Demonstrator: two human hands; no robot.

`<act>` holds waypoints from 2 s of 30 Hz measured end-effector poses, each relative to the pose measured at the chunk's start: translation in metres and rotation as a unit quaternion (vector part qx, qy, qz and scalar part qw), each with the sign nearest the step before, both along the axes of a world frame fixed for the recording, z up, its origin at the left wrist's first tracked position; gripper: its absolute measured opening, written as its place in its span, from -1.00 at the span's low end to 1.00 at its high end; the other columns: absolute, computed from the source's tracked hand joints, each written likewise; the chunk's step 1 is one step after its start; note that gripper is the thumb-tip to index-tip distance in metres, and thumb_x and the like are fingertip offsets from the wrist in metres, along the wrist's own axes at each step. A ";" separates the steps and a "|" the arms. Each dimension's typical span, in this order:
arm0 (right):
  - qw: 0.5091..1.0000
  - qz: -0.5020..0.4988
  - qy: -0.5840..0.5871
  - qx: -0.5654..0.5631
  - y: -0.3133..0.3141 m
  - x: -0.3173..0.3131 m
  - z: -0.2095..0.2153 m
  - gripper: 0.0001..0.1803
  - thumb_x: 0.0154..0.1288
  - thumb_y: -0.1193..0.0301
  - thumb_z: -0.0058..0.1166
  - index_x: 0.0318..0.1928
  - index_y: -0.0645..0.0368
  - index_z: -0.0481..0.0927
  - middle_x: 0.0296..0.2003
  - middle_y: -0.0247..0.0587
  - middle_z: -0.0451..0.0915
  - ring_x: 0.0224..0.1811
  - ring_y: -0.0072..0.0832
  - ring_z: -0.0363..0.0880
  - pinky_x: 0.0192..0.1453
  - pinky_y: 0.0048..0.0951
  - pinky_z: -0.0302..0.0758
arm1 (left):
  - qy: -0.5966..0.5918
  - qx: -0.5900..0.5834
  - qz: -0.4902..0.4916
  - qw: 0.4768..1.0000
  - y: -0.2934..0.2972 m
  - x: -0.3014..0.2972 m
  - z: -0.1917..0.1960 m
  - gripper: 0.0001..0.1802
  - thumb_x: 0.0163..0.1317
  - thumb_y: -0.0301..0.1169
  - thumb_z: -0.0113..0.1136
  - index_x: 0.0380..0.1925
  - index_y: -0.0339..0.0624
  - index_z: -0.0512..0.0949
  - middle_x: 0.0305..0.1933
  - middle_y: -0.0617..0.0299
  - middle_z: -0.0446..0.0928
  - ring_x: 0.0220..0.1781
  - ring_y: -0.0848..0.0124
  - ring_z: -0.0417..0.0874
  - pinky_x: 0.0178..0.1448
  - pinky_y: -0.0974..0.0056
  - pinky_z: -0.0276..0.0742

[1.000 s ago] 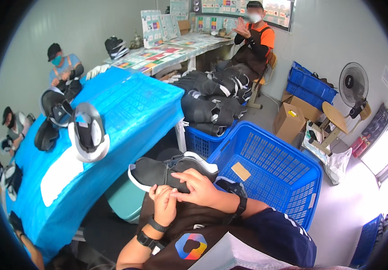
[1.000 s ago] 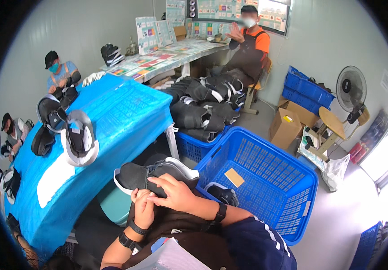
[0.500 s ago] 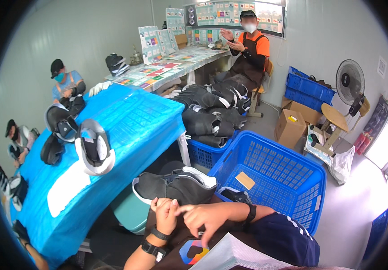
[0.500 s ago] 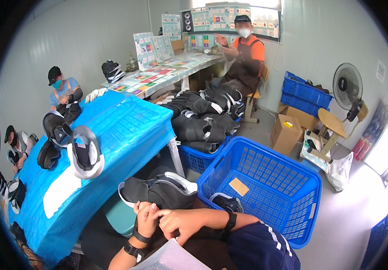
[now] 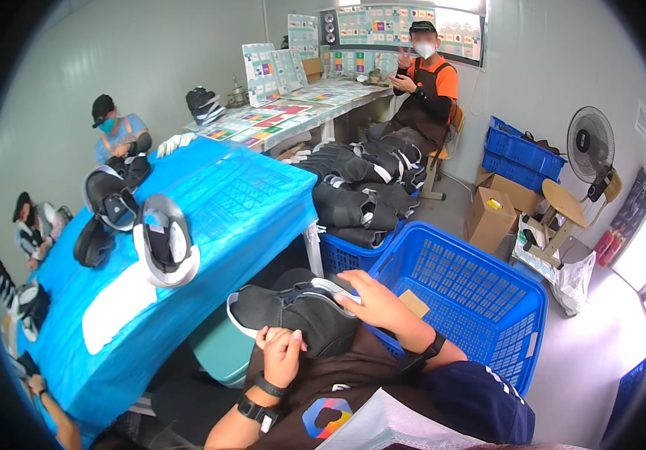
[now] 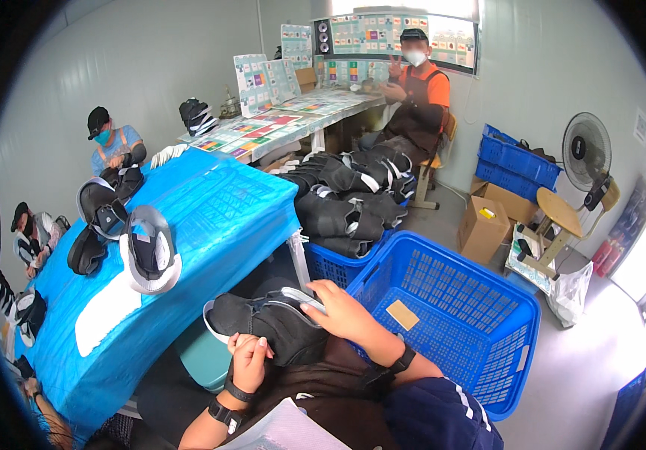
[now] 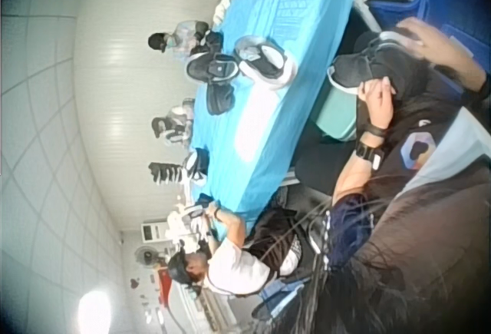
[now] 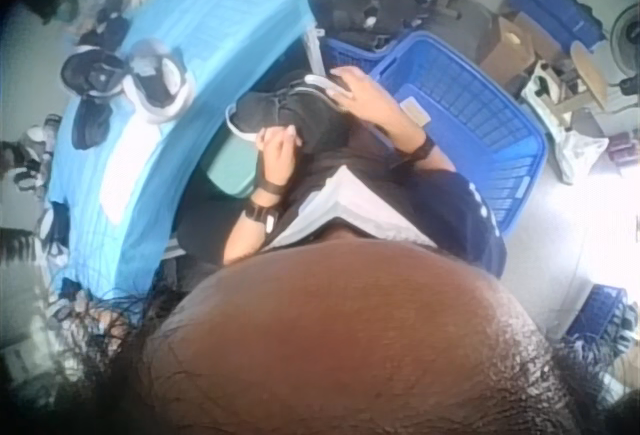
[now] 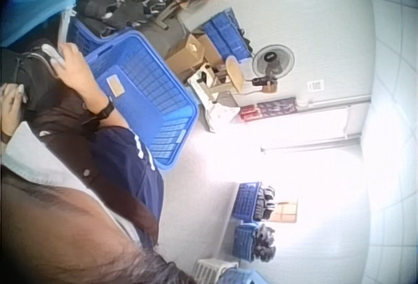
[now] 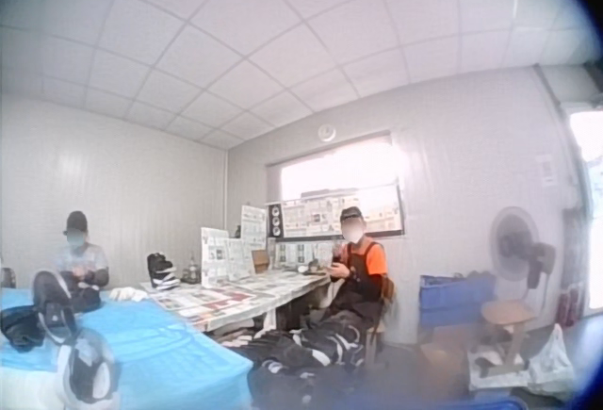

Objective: The person picks up a white shoe component, inserts a white liner into it by hand, and then places the assembled piece into a blue plastic crate.

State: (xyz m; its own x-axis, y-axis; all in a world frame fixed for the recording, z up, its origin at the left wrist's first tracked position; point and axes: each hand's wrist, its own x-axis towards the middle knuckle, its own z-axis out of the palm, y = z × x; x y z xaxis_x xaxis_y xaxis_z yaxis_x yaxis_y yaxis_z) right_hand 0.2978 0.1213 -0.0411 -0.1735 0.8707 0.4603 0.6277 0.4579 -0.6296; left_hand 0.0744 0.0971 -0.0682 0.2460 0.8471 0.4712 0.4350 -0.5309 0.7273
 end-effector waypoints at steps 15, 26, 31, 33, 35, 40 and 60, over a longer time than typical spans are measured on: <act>0.916 0.171 -0.089 -0.352 -0.003 -0.012 0.005 -0.40 0.24 0.08 -0.17 0.17 0.18 0.15 -0.47 0.04 0.53 -0.59 -0.27 0.52 -0.44 -0.33 0.46 | 0.077 0.064 -0.671 0.735 -0.034 -0.022 0.139 -0.72 0.22 -0.30 -0.09 -0.45 -0.29 0.49 -0.33 0.07 0.54 -0.19 0.19 0.52 0.08 0.11 0.27; 0.944 0.152 -0.144 -0.257 -0.005 -0.024 -0.008 -0.41 0.21 0.08 -0.15 0.12 0.20 0.21 -0.27 0.21 0.50 -0.19 0.02 0.48 -0.10 -0.19 0.42 | 0.092 -0.107 -0.721 0.678 -0.087 -0.037 0.161 -0.71 0.20 -0.28 -0.09 -0.38 -0.33 0.46 -0.29 0.01 0.50 -0.17 0.14 0.49 0.07 0.10 0.27; 0.947 0.157 -0.140 -0.244 -0.004 -0.027 -0.011 -0.42 0.20 0.08 -0.14 0.10 0.22 0.23 -0.26 0.21 0.50 -0.19 0.02 0.48 -0.11 -0.18 0.42 | 0.089 -0.120 -0.706 0.692 -0.098 -0.045 0.162 -0.70 0.20 -0.27 -0.09 -0.35 -0.34 0.45 -0.27 -0.01 0.48 -0.17 0.12 0.48 0.06 0.09 0.27; 0.948 0.152 -0.158 -0.229 -0.006 -0.030 -0.007 -0.42 0.20 0.08 -0.14 0.09 0.24 0.23 -0.28 0.20 0.51 -0.21 0.01 0.49 -0.12 -0.18 0.43 | 0.089 -0.124 -0.699 0.699 -0.101 -0.049 0.162 -0.69 0.19 -0.27 -0.09 -0.34 -0.35 0.44 -0.27 -0.02 0.48 -0.16 0.11 0.47 0.06 0.09 0.27; 0.946 0.149 -0.160 -0.237 -0.007 -0.032 -0.007 -0.42 0.20 0.09 -0.13 0.08 0.26 0.23 -0.30 0.20 0.51 -0.22 0.02 0.49 -0.14 -0.18 0.43 | 0.089 -0.126 -0.698 0.700 -0.106 -0.050 0.163 -0.68 0.19 -0.26 -0.09 -0.33 -0.35 0.44 -0.26 -0.03 0.47 -0.16 0.10 0.46 0.06 0.09 0.27; 0.953 0.138 -0.166 -0.214 -0.007 -0.032 -0.010 -0.42 0.20 0.10 -0.14 0.09 0.25 0.22 -0.29 0.18 0.51 -0.22 0.00 0.49 -0.14 -0.19 0.43 | 0.092 -0.137 -0.688 0.706 -0.111 -0.053 0.167 -0.67 0.18 -0.25 -0.09 -0.30 -0.37 0.42 -0.24 -0.06 0.45 -0.15 0.08 0.45 0.05 0.09 0.27; 0.996 -0.014 -0.056 0.063 -0.023 -0.020 0.023 0.05 0.09 -0.06 -0.03 0.25 0.42 -0.30 -0.59 -0.18 0.47 -0.42 -0.27 0.45 -0.06 -0.34 0.34 | 0.234 -0.386 -0.611 0.650 -0.097 -0.066 0.154 -0.54 0.17 -0.15 -0.08 -0.19 -0.39 0.38 -0.21 -0.14 0.41 -0.17 0.04 0.42 0.01 0.09 0.28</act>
